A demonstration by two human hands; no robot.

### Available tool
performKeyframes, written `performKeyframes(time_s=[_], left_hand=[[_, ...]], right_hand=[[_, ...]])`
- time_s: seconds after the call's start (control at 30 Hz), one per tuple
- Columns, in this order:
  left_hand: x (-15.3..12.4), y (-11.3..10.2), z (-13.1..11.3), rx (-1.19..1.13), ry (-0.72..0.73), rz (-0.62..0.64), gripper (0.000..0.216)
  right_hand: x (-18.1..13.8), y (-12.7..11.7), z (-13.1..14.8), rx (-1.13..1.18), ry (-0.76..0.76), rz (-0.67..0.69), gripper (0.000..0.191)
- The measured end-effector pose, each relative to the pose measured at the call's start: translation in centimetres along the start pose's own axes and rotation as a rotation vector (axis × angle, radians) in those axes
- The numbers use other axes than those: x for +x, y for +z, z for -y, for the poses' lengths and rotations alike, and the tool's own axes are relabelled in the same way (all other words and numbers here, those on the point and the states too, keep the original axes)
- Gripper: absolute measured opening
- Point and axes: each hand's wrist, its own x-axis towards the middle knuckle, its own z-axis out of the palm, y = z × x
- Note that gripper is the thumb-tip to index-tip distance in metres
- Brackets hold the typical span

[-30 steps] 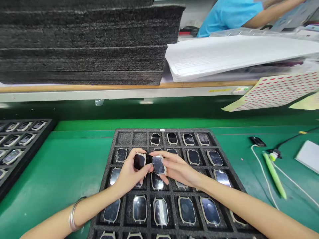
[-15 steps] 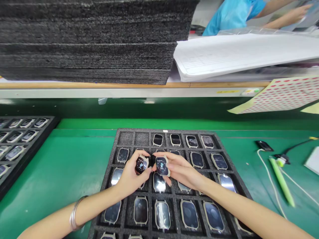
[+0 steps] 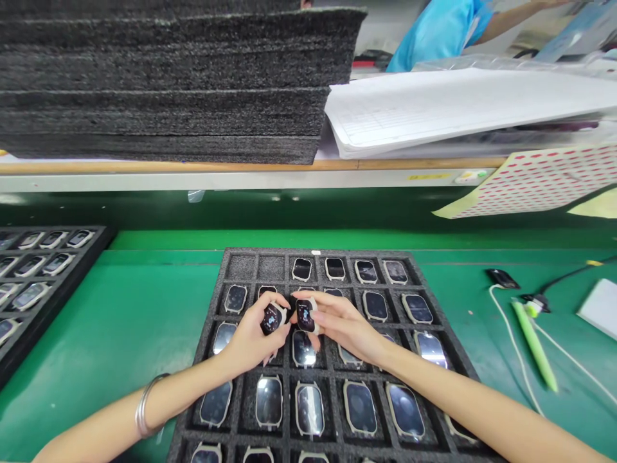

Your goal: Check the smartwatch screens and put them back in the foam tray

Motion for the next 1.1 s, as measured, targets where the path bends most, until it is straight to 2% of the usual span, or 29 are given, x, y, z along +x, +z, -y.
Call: performKeyframes(time_s=[0.17, 0.4, 0.53, 1.0, 1.1], left_hand=[[0.0, 0.03, -0.03, -0.024, 0.022, -0.019, 0.028], [-0.09, 0.0, -0.03, 0.022, -0.019, -0.024, 0.021], [-0.02, -0.1, -0.03, 0.009, -0.006, -0.053, 0.024], [-0.04, -0.5, 0.38, 0.121, 0.091, -0.029, 0.018], [0.02, -0.4, 0.33, 0.078, 0.061, -0.044, 0.021]], right_hand=[[-0.09, 0.11, -0.02, 0.011, -0.013, -0.002, 0.044], [-0.08, 0.05, -0.21, -0.016, 0.001, -0.006, 0.047], [-0.14, 0.11, -0.21, -0.024, -0.008, -0.011, 0.046], [-0.19, 0.17, -0.21, -0.046, -0.006, -0.033, 0.048], [-0.21, 0.19, -0.22, -0.05, -0.006, -0.036, 0.05]])
